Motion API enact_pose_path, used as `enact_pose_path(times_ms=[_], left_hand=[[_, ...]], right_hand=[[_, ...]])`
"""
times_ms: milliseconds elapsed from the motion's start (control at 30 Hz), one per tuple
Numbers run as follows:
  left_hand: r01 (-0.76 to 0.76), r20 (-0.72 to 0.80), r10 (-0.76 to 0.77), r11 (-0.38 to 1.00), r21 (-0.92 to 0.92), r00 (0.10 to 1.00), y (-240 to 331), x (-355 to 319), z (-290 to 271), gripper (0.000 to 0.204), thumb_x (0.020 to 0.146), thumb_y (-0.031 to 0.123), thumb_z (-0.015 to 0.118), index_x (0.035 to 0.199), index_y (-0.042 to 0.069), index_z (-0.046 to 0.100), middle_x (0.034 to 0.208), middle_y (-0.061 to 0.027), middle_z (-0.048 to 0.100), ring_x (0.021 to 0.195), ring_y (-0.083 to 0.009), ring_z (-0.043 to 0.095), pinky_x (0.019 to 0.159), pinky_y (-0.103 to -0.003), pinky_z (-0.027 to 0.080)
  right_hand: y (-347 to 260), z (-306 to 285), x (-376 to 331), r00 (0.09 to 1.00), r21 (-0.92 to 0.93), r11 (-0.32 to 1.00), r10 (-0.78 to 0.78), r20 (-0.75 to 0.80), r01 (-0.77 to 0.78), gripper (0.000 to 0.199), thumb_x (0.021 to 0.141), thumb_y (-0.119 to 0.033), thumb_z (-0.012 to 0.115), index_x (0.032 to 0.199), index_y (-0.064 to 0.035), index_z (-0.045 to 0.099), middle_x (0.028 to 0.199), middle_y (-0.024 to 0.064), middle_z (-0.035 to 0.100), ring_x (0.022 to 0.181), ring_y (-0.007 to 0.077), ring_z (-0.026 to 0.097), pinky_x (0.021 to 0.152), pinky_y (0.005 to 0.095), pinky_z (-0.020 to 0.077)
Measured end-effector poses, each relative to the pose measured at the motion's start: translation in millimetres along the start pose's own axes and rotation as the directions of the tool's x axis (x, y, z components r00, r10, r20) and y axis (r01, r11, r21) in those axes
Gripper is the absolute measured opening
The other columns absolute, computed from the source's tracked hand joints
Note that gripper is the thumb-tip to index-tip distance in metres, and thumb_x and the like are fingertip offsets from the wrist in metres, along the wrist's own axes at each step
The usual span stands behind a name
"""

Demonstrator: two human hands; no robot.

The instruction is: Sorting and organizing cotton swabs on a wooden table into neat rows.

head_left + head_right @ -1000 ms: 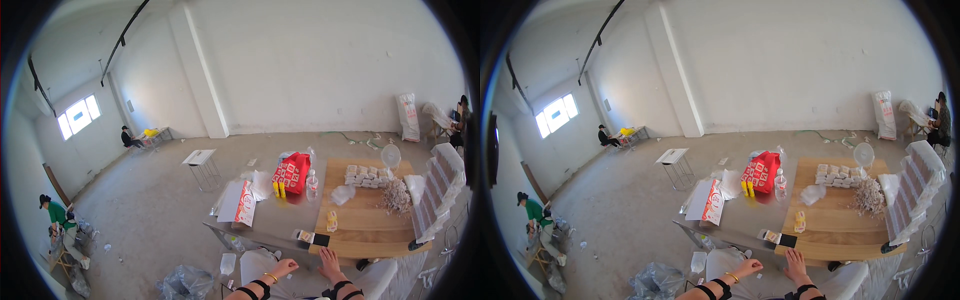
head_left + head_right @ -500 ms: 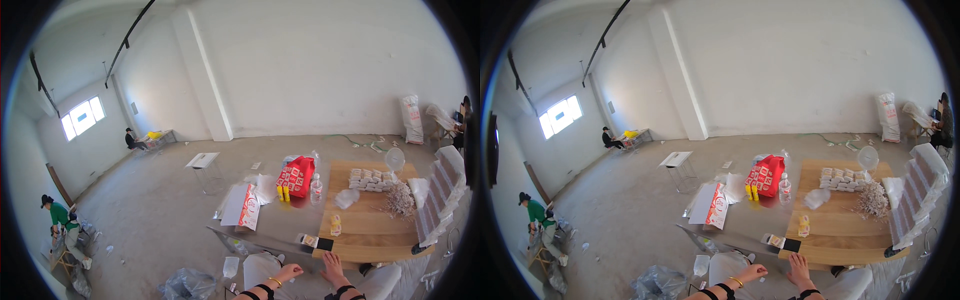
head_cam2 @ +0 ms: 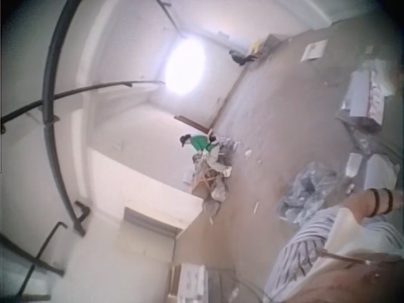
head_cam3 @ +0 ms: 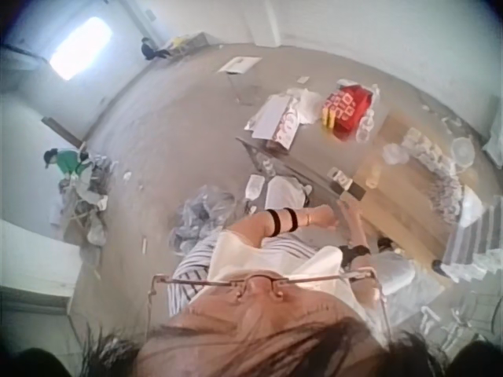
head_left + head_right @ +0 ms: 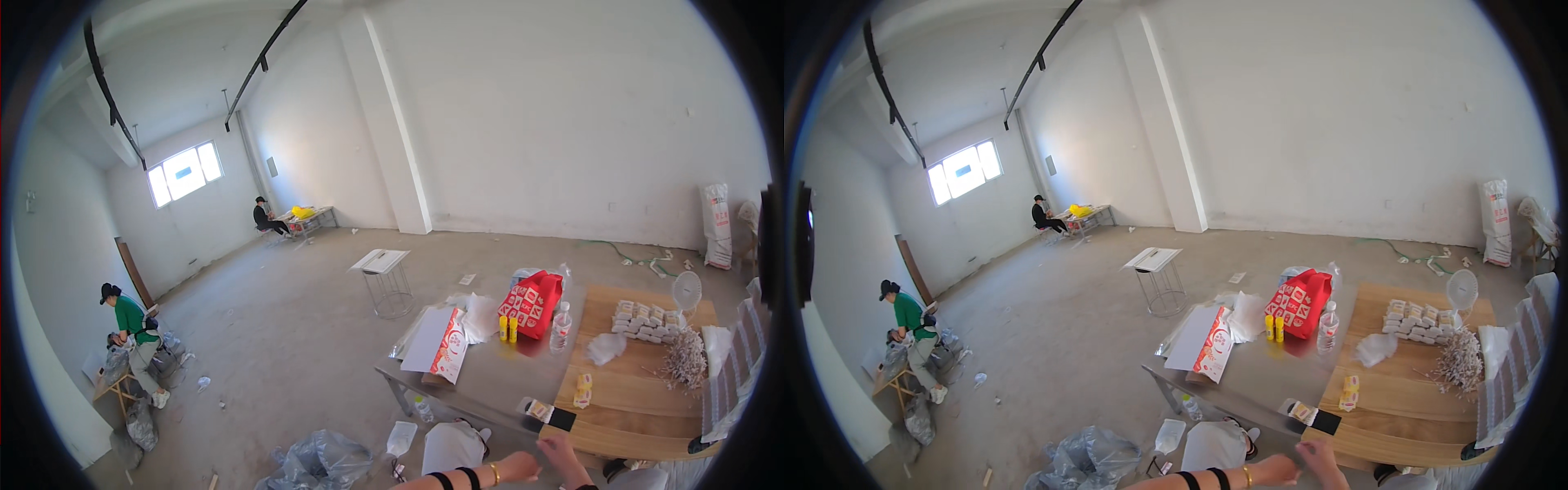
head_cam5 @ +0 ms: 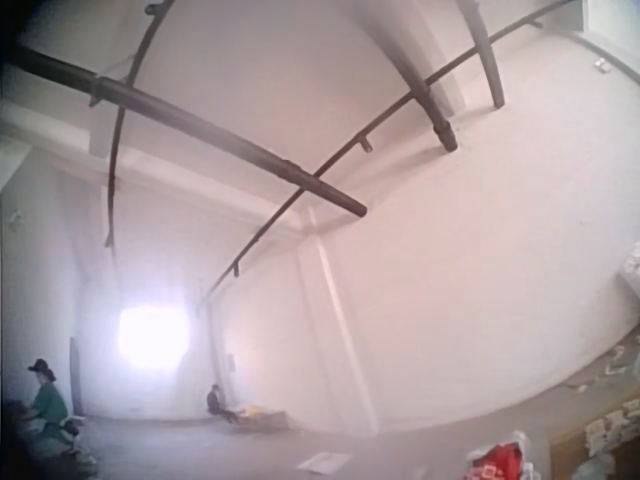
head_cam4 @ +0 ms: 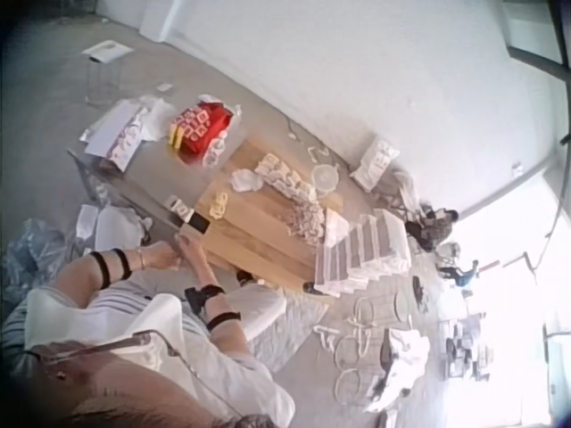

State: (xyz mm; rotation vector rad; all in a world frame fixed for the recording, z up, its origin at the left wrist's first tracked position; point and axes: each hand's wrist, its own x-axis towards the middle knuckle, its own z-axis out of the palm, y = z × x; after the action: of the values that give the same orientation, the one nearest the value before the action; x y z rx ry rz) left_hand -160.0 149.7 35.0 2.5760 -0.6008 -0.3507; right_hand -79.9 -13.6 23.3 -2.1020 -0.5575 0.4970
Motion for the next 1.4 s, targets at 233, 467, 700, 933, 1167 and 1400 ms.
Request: enact_pose_path(times_ms=[233, 467, 700, 933, 1167, 1400], left_hand=[[-0.524, 0.181, 0.497, 0.838, 0.153, 0.848, -10.7, 37.9, 50.5, 0.04, 0.1, 0.038, 0.046, 0.117, 0.006, 0.062, 0.119, -0.0168, 0.063, 0.116, -0.0326, 0.057, 0.105, -0.045, 0.038], [-0.521, 0.104, 0.512, 0.848, 0.097, 0.853, 2.7, 44.7, 56.3, 0.022, 0.088, 0.022, 0.059, 0.086, 0.002, 0.066, 0.083, -0.0182, 0.068, 0.087, -0.0364, 0.067, 0.081, -0.044, 0.051], [-0.462, 0.091, 0.456, 0.841, 0.281, 0.885, 51.0, 2.2, -15.8, 0.02, 0.088, 0.016, 0.056, 0.088, -0.001, 0.065, 0.089, -0.0185, 0.068, 0.09, -0.0343, 0.068, 0.082, -0.044, 0.052], [-0.525, 0.096, 0.521, 0.803, 0.281, 0.848, 66.5, 10.0, -31.9, 0.021, 0.089, 0.02, 0.056, 0.091, 0.003, 0.067, 0.091, -0.0178, 0.069, 0.088, -0.0334, 0.067, 0.08, -0.043, 0.052], [-0.477, 0.186, 0.44, 0.804, 0.355, 0.879, 59.6, -2.8, -44.8, 0.023, 0.09, 0.029, 0.058, 0.095, 0.009, 0.068, 0.094, -0.0137, 0.069, 0.093, -0.029, 0.067, 0.08, -0.043, 0.052], [-0.544, 0.148, 0.527, 0.77, 0.334, 0.837, 36.3, -2.8, -1.6, 0.036, 0.097, 0.041, 0.052, 0.111, 0.011, 0.066, 0.106, -0.0124, 0.068, 0.106, -0.0284, 0.064, 0.087, -0.044, 0.05]], right_hand=[[-57.2, -12.2, -5.7, 0.869, -0.086, 0.978, 0.206, 0.45, -0.188, 0.041, 0.096, -0.042, 0.061, 0.109, -0.0054, 0.074, 0.102, 0.0119, 0.074, 0.097, 0.0188, 0.066, 0.089, 0.0323, 0.0501], [-38.9, -20.1, -25.1, 0.88, 0.245, 0.941, 0.097, 0.466, -0.233, 0.038, 0.098, -0.04, 0.06, 0.112, -0.0068, 0.072, 0.101, 0.0051, 0.073, 0.095, 0.013, 0.063, 0.087, 0.0294, 0.0493], [-60.1, -19.3, -37.7, 0.901, 0.351, 0.924, -0.013, 0.434, -0.155, 0.029, 0.096, -0.029, 0.065, 0.11, -0.004, 0.07, 0.102, 0.0037, 0.071, 0.096, 0.0121, 0.061, 0.089, 0.0266, 0.0485], [-32.9, -16.1, -36.1, 0.951, 0.493, 0.862, -0.041, 0.308, -0.122, 0.027, 0.095, -0.028, 0.067, 0.107, -0.0041, 0.071, 0.1, 0.0029, 0.07, 0.095, 0.0107, 0.06, 0.088, 0.0283, 0.0488], [-50.1, -1.6, -27.5, 0.961, 0.409, 0.898, 0.045, 0.274, -0.159, 0.04, 0.099, -0.04, 0.058, 0.108, -0.003, 0.072, 0.102, 0.0077, 0.072, 0.098, 0.015, 0.062, 0.092, 0.0334, 0.0481], [-48.7, -9.9, -44.2, 0.938, 0.138, 0.988, -0.107, 0.33, 0.064, 0.045, 0.099, -0.046, 0.056, 0.106, -0.0048, 0.073, 0.096, 0.0132, 0.073, 0.091, 0.0214, 0.066, 0.088, 0.0358, 0.0498]])
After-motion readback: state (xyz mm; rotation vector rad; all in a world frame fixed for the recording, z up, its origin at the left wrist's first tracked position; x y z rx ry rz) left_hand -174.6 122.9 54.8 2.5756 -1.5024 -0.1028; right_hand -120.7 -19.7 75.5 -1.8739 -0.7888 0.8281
